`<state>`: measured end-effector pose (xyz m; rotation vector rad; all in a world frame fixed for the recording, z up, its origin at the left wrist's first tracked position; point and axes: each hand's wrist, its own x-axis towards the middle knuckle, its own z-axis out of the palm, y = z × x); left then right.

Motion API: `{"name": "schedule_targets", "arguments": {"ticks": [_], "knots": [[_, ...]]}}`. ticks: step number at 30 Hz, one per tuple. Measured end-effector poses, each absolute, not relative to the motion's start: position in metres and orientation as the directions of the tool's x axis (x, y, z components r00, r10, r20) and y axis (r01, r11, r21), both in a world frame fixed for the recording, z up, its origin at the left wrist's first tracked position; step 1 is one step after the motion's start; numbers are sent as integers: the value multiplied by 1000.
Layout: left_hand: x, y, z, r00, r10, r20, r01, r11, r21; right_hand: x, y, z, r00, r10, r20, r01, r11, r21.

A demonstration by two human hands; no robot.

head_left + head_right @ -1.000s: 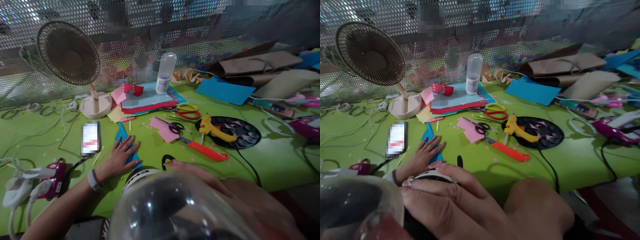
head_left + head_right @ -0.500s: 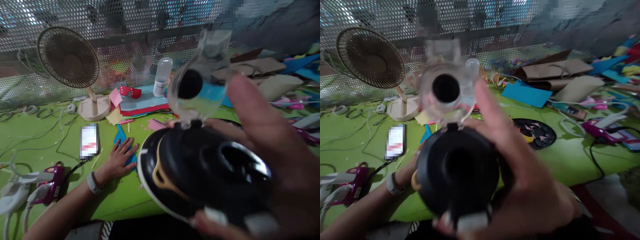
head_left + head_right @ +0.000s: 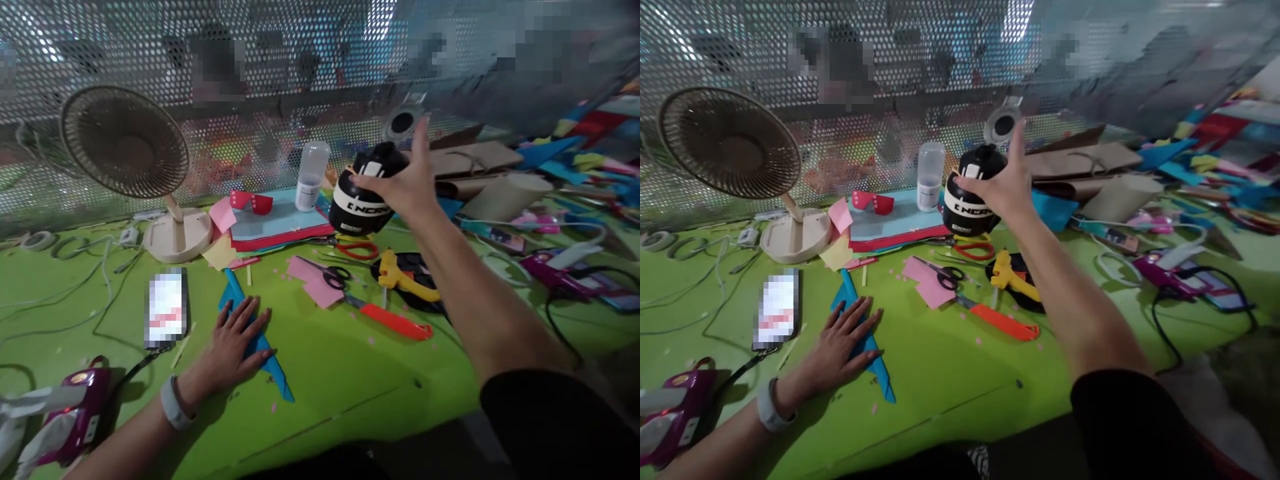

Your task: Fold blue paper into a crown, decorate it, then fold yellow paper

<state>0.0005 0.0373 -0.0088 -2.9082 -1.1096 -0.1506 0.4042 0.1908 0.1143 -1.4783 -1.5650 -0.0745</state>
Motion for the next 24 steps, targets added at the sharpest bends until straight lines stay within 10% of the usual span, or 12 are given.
{"name": "schedule_targets", "arguments": {"ticks": [6,24], "knots": [[0,38,-6,749,651,122,659,-751,-35,417,266,97,413,740,531,793,-5,-610],[5,35,2,733,680,20,678,-732,72,434,302,73,525,754,395,735,-168,-657]]}}
